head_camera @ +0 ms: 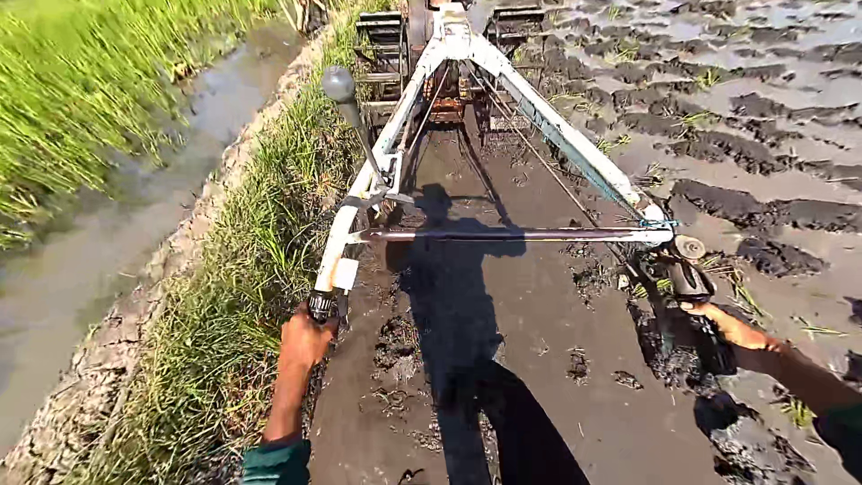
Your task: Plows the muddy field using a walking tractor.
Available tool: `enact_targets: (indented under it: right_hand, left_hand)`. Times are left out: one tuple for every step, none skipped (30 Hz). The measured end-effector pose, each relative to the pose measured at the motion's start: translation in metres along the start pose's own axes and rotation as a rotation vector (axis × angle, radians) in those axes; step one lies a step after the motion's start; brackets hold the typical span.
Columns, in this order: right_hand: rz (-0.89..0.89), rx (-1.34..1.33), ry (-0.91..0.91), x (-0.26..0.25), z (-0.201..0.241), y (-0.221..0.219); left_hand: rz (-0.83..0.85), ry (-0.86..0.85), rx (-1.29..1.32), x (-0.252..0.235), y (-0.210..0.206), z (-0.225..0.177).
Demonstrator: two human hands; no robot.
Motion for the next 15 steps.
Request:
enact_targets:
  right_hand:
    - [0.004, 0.007, -0.030, -0.018, 0.011, 0.001]
    - [-0.031, 0.002, -0.045, -0.037, 0.019, 0.002]
    - [-0.097, 0.005, -0.032, -0.056, 0.026, 0.003]
    - [-0.176, 0.011, -0.002, -0.076, 0.031, 0.005]
    - [-0.252, 0.031, 0.020, -0.093, 0.037, 0.007]
    - [-0.314, 0.061, 0.040, -0.110, 0.045, 0.010]
    - [-0.371, 0.100, 0.055, -0.126, 0.057, 0.012]
    - [-0.413, 0.146, 0.058, -0.140, 0.073, 0.011]
    - [-0.447, 0.178, 0.039, -0.149, 0.089, 0.007]
    - [-0.471, 0.206, 0.011, -0.156, 0.106, -0.001]
    - [-0.461, 0.206, -0.010, -0.158, 0.127, -0.014]
    - [-0.432, 0.204, -0.020, -0.158, 0.147, -0.029]
    - [-0.374, 0.187, -0.028, -0.157, 0.164, -0.047]
    - [-0.283, 0.113, -0.043, -0.158, 0.175, -0.066]
    - [-0.199, 0.026, -0.057, -0.162, 0.181, -0.085]
  left_hand:
    - [-0.009, 0.005, 0.008, -0.013, -0.008, -0.011]
    - [-0.023, 0.007, 0.018, -0.027, -0.016, -0.021]
    - [-0.039, 0.004, 0.027, -0.042, -0.023, -0.031]
    - [-0.055, -0.002, 0.036, -0.057, -0.031, -0.042]
    - [-0.071, -0.006, 0.045, -0.072, -0.038, -0.053]
    - [-0.079, 0.003, 0.046, -0.086, -0.044, -0.067]
    - [-0.083, 0.026, 0.043, -0.100, -0.049, -0.085]
    - [-0.079, 0.061, 0.035, -0.115, -0.053, -0.101]
    - [-0.077, 0.097, 0.017, -0.129, -0.055, -0.114]
    - [-0.097, 0.100, 0.000, -0.145, -0.055, -0.123]
    - [-0.133, 0.062, -0.007, -0.164, -0.052, -0.129]
    - [-0.155, 0.027, -0.022, -0.185, -0.048, -0.130]
    - [-0.155, 0.015, -0.042, -0.208, -0.041, -0.129]
    - [-0.150, 0.013, -0.067, -0.233, -0.033, -0.125]
    - [-0.141, 0.027, -0.098, -0.260, -0.024, -0.119]
Point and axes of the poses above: each hand's wrist, its own x-axis away from the middle knuckle, its own y-axis out of the back of the hand, z = x × y, the point moved 4 cm from there along -x, towards the middle knuckle, and after that the axes turned 9 degrees about -z, right-handed, at the moved point
